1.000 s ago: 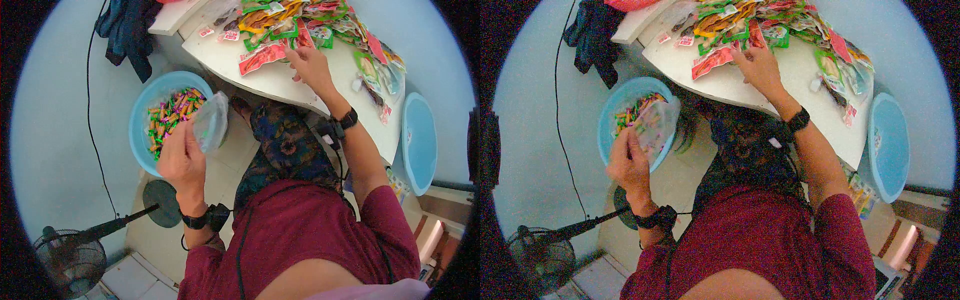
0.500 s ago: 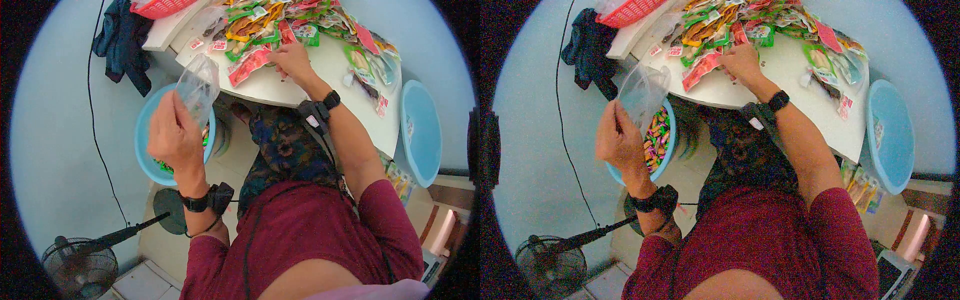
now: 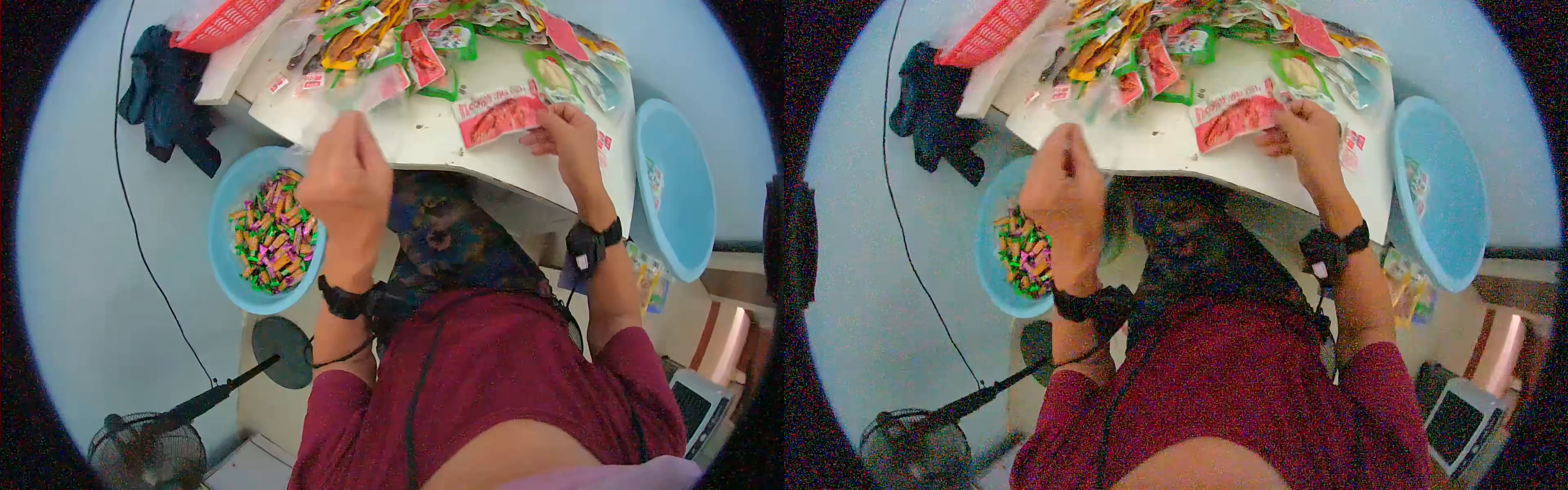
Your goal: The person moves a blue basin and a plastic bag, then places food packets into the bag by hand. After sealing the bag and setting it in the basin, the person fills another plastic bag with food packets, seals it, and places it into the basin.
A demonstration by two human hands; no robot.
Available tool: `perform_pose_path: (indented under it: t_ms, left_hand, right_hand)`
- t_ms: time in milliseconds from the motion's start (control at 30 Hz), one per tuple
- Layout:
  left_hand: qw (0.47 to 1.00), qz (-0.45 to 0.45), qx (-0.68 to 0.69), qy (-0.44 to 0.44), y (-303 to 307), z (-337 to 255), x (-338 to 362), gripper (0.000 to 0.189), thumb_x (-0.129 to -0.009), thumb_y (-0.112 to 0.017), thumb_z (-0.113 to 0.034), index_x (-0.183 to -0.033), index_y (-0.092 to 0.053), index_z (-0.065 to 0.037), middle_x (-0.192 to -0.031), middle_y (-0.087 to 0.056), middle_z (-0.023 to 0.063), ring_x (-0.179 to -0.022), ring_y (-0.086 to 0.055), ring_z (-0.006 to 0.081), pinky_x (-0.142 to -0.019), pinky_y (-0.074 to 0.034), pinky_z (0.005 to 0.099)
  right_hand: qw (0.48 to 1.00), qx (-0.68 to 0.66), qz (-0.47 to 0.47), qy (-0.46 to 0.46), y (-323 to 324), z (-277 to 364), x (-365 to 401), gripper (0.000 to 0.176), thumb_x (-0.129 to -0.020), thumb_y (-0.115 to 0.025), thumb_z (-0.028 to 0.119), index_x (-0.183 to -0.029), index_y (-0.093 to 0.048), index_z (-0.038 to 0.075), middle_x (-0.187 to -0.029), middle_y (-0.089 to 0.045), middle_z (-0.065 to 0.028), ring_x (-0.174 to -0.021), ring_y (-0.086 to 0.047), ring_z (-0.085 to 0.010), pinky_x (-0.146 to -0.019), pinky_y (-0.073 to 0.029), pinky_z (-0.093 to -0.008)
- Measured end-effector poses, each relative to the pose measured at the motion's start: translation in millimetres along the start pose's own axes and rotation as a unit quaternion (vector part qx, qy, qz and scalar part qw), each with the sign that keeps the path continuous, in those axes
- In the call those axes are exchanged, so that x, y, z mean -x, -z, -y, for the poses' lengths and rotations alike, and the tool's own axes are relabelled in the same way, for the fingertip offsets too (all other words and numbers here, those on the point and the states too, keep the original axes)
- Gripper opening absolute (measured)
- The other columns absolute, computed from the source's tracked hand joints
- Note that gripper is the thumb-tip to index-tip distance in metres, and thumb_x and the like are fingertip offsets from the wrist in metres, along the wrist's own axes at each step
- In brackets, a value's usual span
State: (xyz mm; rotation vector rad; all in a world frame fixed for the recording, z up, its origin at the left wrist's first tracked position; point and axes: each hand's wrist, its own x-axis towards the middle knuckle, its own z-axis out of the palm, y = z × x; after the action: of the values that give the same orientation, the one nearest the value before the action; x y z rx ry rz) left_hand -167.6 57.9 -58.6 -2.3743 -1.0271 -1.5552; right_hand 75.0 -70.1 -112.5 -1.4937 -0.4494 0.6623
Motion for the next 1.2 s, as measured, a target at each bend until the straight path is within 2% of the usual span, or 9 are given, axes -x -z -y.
perform_pose_path:
  t_ms: [67, 200, 300, 433, 533, 633, 933, 1133, 1200]
  left_hand:
    - [0.998, 0.030, 0.046, 0.013, -17, -10, 16, 0.003, -0.084, -0.066, -0.009, -0.086, -0.065, -0.008, -0.070, -0.063, 0.0094, -0.060, -0.061, 0.0270, -0.053, -0.048, 0.0364]
    - [0.988, 0.109, 0.101, 0.045, -44, -24, 41, 0.007, -0.083, -0.068, -0.010, -0.088, -0.068, -0.005, -0.070, -0.065, 0.0121, -0.057, -0.063, 0.0255, -0.052, -0.048, 0.0351]
    - [0.985, 0.129, 0.104, 0.055, -52, -31, 46, 0.009, -0.082, -0.069, -0.012, -0.088, -0.070, -0.005, -0.066, -0.065, 0.0122, -0.054, -0.063, 0.0245, -0.051, -0.047, 0.0342]
    - [0.984, 0.118, 0.115, 0.068, -56, -38, 47, 0.009, -0.082, -0.070, -0.014, -0.086, -0.070, -0.006, -0.061, -0.063, 0.0111, -0.050, -0.061, 0.0232, -0.050, -0.046, 0.0343]
    - [0.970, 0.164, 0.136, 0.114, -49, -46, 45, 0.006, -0.083, -0.066, -0.010, -0.084, -0.066, -0.005, -0.069, -0.064, 0.0123, -0.058, -0.063, 0.0276, -0.052, -0.047, 0.0375]
    - [0.973, 0.124, 0.155, 0.117, -58, -45, 49, 0.011, -0.081, -0.071, -0.015, -0.086, -0.070, -0.005, -0.057, -0.061, 0.0109, -0.047, -0.059, 0.0207, -0.048, -0.044, 0.0332]
    - [0.944, 0.137, 0.224, 0.201, -55, -73, 42, 0.012, -0.083, -0.070, -0.014, -0.089, -0.071, -0.004, -0.057, -0.062, 0.0119, -0.048, -0.060, 0.0184, -0.048, -0.045, 0.0315]
    - [0.959, 0.112, 0.222, 0.135, -67, -81, 48, 0.014, -0.084, -0.069, -0.014, -0.093, -0.070, -0.003, -0.063, -0.066, 0.0124, -0.053, -0.063, 0.0180, -0.051, -0.048, 0.0316]
    - [0.955, 0.105, 0.245, 0.132, -68, -83, 49, 0.011, -0.083, -0.068, -0.010, -0.091, -0.068, -0.003, -0.067, -0.064, 0.0136, -0.056, -0.063, 0.0252, -0.052, -0.048, 0.0345]
  right_hand:
    - [0.998, 0.053, -0.004, -0.026, 14, 0, 15, 0.021, -0.083, -0.061, 0.005, -0.101, -0.058, -0.003, -0.074, -0.066, -0.0162, -0.056, -0.066, -0.0204, -0.047, -0.054, -0.0284]
    - [0.993, 0.112, 0.040, -0.004, 28, -1, 34, 0.033, -0.080, -0.058, 0.003, -0.111, -0.056, -0.008, -0.076, -0.067, -0.0160, -0.056, -0.067, -0.0211, -0.046, -0.053, -0.0287]
    - [0.994, 0.080, 0.063, -0.045, 31, -1, 29, 0.027, -0.081, -0.058, 0.004, -0.106, -0.058, -0.006, -0.075, -0.066, -0.0153, -0.056, -0.067, -0.0206, -0.045, -0.053, -0.0287]
    - [0.990, 0.113, 0.061, -0.050, 30, -6, 23, 0.018, -0.087, -0.062, 0.013, -0.090, -0.061, -0.005, -0.074, -0.064, -0.0104, -0.054, -0.065, -0.0180, -0.045, -0.054, -0.0281]
    - [0.995, 0.072, 0.064, -0.027, 34, -10, 22, 0.021, -0.089, -0.063, 0.016, -0.086, -0.062, -0.004, -0.075, -0.064, -0.0081, -0.058, -0.064, -0.0155, -0.048, -0.056, -0.0283]
    - [1.000, -0.005, 0.027, 0.009, 39, -5, 30, 0.017, -0.090, -0.063, 0.014, -0.085, -0.062, -0.002, -0.077, -0.063, -0.0068, -0.062, -0.063, -0.0133, -0.051, -0.059, -0.0293]
    - [0.991, -0.053, -0.004, 0.120, 41, 9, 59, 0.009, -0.091, -0.061, 0.006, -0.085, -0.061, -0.001, -0.079, -0.064, -0.0062, -0.066, -0.063, -0.0115, -0.056, -0.060, -0.0309]
    - [0.992, -0.042, -0.013, 0.117, 14, 9, 66, 0.008, -0.089, -0.063, 0.005, -0.083, -0.061, 0.000, -0.075, -0.064, -0.0039, -0.066, -0.062, -0.0091, -0.056, -0.057, -0.0268]
    - [0.992, -0.029, -0.020, 0.123, 11, 4, 63, 0.009, -0.089, -0.065, 0.005, -0.082, -0.061, 0.000, -0.075, -0.064, -0.0028, -0.066, -0.060, -0.0074, -0.056, -0.053, -0.0244]
